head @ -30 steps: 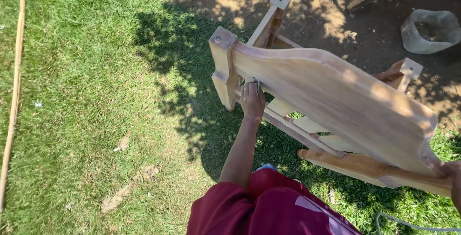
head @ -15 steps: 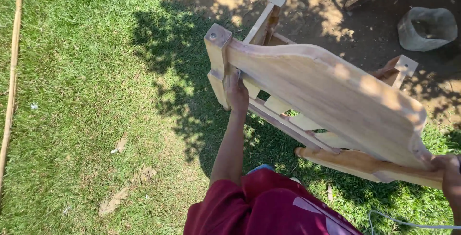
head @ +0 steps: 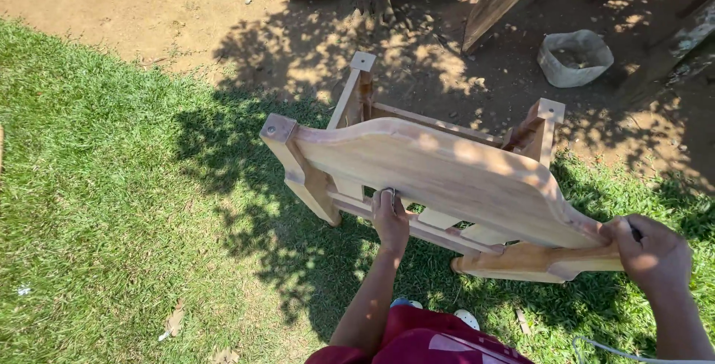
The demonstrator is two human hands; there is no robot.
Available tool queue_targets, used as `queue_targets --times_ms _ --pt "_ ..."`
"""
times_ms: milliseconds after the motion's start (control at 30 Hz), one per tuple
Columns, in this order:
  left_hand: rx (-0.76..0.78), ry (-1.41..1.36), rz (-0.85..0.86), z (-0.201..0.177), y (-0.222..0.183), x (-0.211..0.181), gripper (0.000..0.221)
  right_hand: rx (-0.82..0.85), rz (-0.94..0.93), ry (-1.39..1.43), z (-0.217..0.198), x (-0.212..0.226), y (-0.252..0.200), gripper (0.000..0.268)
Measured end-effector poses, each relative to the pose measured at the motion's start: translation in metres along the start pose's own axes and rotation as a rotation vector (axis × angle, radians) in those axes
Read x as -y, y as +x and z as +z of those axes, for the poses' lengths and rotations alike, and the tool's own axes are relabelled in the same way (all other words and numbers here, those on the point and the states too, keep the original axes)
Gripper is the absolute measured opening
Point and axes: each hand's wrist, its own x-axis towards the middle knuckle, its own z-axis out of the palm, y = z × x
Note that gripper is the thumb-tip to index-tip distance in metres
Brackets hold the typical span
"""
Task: Sanding the surfaces of a wooden chair using sandpaper.
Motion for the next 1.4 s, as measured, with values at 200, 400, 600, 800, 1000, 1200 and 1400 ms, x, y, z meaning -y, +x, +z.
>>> queue_targets --times_ms 200,400,600,800,1000,1200,1400 --pt "0.089 -0.007 -0.062 0.017 -0.018 -0.002 0.005 -0.037 -0.052 0.093 -0.011 0.018 -0.005 0.036" --pt "0.149 -0.012 -0.038 0.035 -0.044 -0.023 0.012 -0.031 -0.066 0.114 -0.02 0.028 -0.006 0.033" --pt "0.079 0.123 0.197 0.07 -0.082 -0.038 0.012 -0.038 -0.184 0.155 -0.03 0.03 -0.003 0.031" --pt "0.071 -0.026 0.014 0.1 -0.111 -0.074 0.012 -0.129 -0.423 0.067 -0.024 0.014 0.006 0.028" --pt "0.023 -0.064 -0.069 0.115 -0.146 -0.111 0.018 -0.098 -0.445 0.196 -0.044 0.019 -0.008 0.022" --pt "0.047 -0.035 -0.03 0.144 -0.182 -0.133 0.021 -0.282 -0.843 0.088 -0.036 -0.005 0.002 0.012" --pt "0.271 -0.082 0.055 0.145 -0.203 -0.178 0.031 -0.29 -0.854 0.082 -0.021 -0.024 0.01 0.016"
